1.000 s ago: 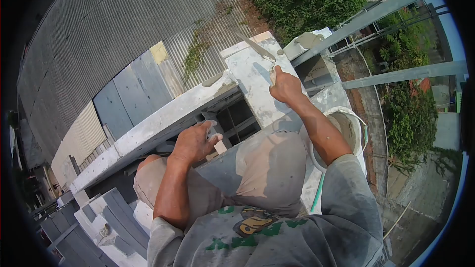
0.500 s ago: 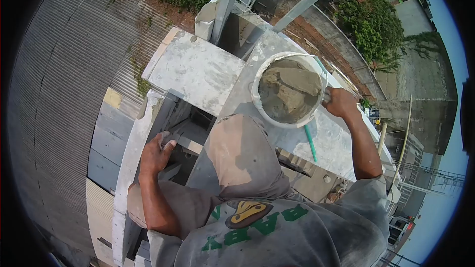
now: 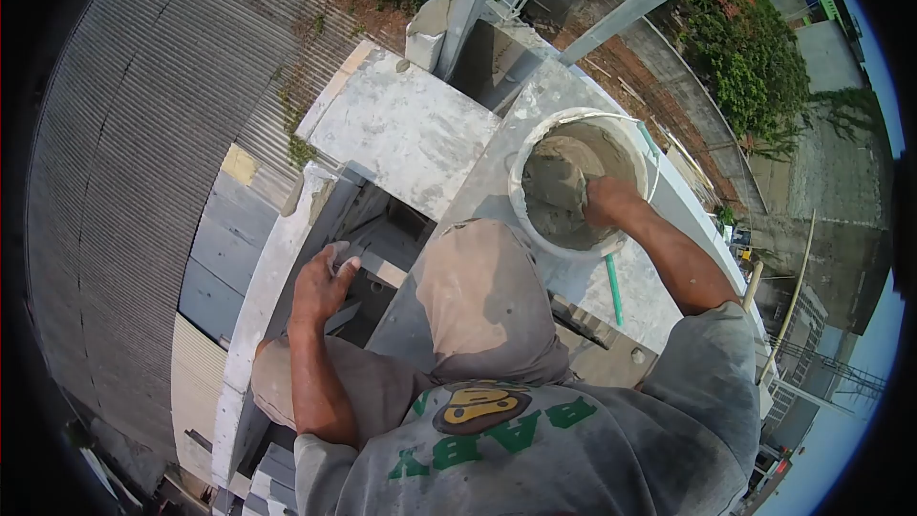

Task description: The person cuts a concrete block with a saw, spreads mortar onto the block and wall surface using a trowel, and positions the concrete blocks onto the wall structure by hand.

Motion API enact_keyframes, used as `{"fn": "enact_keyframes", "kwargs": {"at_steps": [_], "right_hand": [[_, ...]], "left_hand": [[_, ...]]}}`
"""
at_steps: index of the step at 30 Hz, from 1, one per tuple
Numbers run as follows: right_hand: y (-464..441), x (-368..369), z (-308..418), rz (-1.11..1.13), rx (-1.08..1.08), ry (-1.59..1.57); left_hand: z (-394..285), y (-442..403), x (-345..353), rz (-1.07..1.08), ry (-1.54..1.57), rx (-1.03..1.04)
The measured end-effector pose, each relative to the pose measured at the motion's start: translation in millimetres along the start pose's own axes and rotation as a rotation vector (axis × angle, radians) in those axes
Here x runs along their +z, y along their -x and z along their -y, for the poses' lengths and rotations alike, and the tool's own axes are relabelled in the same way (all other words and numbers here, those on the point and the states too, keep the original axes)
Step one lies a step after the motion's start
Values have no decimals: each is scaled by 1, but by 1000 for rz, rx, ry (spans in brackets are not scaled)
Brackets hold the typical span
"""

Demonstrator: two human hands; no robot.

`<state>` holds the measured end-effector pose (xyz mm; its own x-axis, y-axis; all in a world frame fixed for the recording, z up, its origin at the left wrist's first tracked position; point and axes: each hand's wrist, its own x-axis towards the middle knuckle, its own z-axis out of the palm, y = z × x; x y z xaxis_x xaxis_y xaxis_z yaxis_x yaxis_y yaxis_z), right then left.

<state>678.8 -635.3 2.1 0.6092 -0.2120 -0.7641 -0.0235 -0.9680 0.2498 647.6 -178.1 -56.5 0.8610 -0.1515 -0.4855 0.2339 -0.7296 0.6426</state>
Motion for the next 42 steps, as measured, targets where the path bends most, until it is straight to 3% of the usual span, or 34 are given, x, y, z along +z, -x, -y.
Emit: {"fn": "enact_keyframes", "kwargs": {"at_steps": [6,10,17,22,25,29,33,34,36,38,42], "right_hand": [[32,24,-35,-71,-44,-345],[60,56,-58,58,4,-1109],[87,118,-44,-110,63,-1577],[91,136,-37,-219,323,-1265],[92,145,-35,-274,196,-1531],[88,142,-42,-271,189,-1522],[74,106,-38,-369,-47,-1393],[62,91,-32,-418,-162,-1292],[40,61,-22,-529,-364,-1089],[27,13,15,-642,-523,-800],[-44,-40,98,-847,-849,-385]], "left_hand": [[-1,2,-2,-17,7,16],[8,-4,-7,-33,-25,84],[5,-10,-11,-22,4,79],[5,-13,-9,-43,34,121],[5,-15,-5,-70,58,141],[5,-14,-7,-15,63,71],[-8,-3,-17,58,-49,20],[1,-1,-9,-97,-144,125],[6,-1,-9,54,-176,72],[-5,11,-16,140,-181,46],[-7,39,-12,38,-175,30]]}}
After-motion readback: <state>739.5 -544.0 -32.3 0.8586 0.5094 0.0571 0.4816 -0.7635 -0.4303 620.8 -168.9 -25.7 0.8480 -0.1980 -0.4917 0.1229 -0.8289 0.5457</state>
